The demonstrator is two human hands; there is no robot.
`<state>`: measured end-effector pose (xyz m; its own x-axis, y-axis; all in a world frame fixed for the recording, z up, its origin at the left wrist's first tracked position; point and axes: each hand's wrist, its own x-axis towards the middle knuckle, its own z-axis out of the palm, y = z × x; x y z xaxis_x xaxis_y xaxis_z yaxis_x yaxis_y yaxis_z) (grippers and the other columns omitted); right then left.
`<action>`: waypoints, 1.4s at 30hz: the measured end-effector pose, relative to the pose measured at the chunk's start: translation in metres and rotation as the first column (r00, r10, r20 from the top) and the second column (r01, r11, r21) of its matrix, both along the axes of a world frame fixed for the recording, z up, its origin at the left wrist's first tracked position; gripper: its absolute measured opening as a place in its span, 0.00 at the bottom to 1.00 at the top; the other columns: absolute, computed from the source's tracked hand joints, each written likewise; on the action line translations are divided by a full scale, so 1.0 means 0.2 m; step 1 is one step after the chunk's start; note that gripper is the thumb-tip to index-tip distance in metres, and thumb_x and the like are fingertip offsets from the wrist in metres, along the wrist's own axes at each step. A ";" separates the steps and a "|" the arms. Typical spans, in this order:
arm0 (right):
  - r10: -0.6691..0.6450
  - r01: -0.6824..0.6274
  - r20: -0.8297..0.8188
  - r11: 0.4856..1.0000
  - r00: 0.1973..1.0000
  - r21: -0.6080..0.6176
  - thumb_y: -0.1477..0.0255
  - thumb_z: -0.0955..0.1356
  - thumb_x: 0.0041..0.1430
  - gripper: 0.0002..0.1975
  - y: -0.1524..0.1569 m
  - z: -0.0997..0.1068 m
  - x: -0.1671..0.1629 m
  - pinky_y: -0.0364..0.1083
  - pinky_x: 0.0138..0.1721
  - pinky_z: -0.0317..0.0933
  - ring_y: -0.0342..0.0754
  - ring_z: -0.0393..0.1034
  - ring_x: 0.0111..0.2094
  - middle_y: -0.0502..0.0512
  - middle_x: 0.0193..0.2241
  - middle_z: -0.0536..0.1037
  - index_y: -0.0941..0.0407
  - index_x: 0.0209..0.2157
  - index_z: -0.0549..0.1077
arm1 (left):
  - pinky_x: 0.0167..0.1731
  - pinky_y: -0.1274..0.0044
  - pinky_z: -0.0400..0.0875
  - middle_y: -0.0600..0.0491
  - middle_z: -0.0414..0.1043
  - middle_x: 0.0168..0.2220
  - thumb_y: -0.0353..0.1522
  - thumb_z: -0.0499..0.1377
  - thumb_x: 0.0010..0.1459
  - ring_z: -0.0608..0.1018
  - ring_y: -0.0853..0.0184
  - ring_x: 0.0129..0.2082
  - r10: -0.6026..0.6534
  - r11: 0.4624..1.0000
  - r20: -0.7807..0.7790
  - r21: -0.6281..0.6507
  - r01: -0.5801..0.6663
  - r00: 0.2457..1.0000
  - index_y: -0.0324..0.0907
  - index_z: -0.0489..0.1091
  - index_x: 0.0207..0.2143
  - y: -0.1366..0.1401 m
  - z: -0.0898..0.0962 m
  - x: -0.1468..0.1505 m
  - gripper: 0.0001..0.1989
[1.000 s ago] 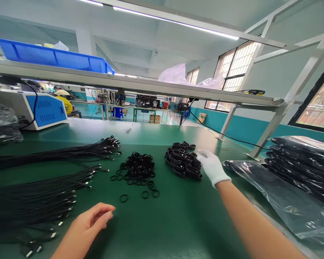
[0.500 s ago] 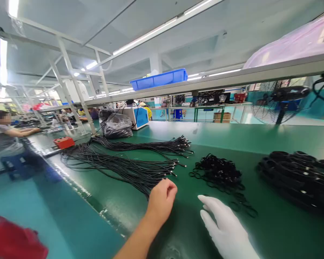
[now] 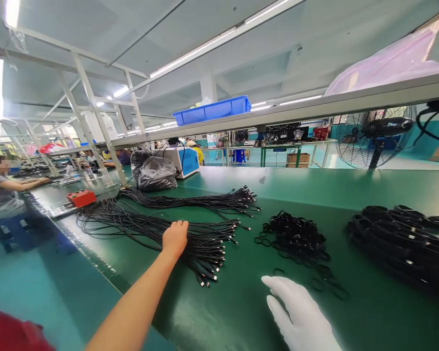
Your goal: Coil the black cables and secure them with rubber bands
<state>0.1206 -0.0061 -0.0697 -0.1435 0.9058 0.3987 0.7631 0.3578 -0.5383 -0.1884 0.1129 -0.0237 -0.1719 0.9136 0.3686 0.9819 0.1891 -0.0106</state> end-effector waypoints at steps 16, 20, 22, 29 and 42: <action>-0.252 -0.830 -0.938 0.448 0.240 -0.333 0.49 0.60 0.54 0.30 0.02 0.13 0.04 0.49 0.35 0.67 0.50 0.73 0.33 0.64 0.40 0.75 0.61 0.44 0.69 | 0.40 0.78 0.69 0.52 0.69 0.35 0.28 0.49 0.62 0.71 0.67 0.39 -0.454 0.764 -0.030 0.501 0.407 0.890 0.47 0.74 0.38 -0.51 0.14 0.40 0.14; -0.208 -0.988 -0.966 -0.001 0.154 -0.157 0.52 0.65 0.50 0.31 0.00 0.08 0.03 0.42 0.22 0.66 0.49 0.74 0.27 0.66 0.36 0.77 0.66 0.44 0.70 | 0.40 0.70 0.68 0.49 0.72 0.33 0.21 0.49 0.57 0.71 0.61 0.38 -0.481 0.794 -0.109 0.367 0.485 0.870 0.44 0.76 0.36 -0.50 0.10 0.51 0.17; -0.172 -0.980 -0.970 -0.126 0.173 -0.153 0.64 0.68 0.47 0.23 0.01 0.02 0.02 0.39 0.14 0.62 0.44 0.71 0.19 0.65 0.31 0.78 0.68 0.39 0.72 | 0.41 0.65 0.67 0.47 0.73 0.36 0.20 0.50 0.54 0.70 0.57 0.41 -0.493 0.807 -0.087 0.326 0.493 0.865 0.43 0.75 0.37 -0.50 0.10 0.56 0.17; -0.293 -0.977 -0.946 -0.197 0.138 -0.082 0.72 0.61 0.44 0.20 0.04 -0.08 -0.01 0.43 0.16 0.66 0.51 0.74 0.23 0.67 0.27 0.78 0.70 0.37 0.72 | 0.59 0.62 0.45 0.58 0.74 0.32 0.28 0.54 0.56 0.72 0.67 0.39 -0.757 0.510 0.422 -0.095 0.855 0.498 0.49 0.74 0.33 -0.61 0.21 0.78 0.10; -0.193 -0.943 -0.956 -0.291 0.221 -0.160 0.68 0.59 0.53 0.20 0.03 -0.05 0.02 0.45 0.25 0.67 0.51 0.75 0.29 0.67 0.32 0.77 0.68 0.41 0.70 | 0.58 0.70 0.51 0.59 0.74 0.30 0.30 0.53 0.58 0.73 0.69 0.36 -0.756 0.511 0.477 0.003 0.860 0.448 0.49 0.74 0.30 -0.53 0.19 0.83 0.10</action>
<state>0.1256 0.0001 -0.0800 -0.9847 0.1382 -0.1058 -0.0359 -0.7560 -0.6536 -0.0214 0.0063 0.0135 0.6180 0.7473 0.2441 0.6047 -0.6503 0.4599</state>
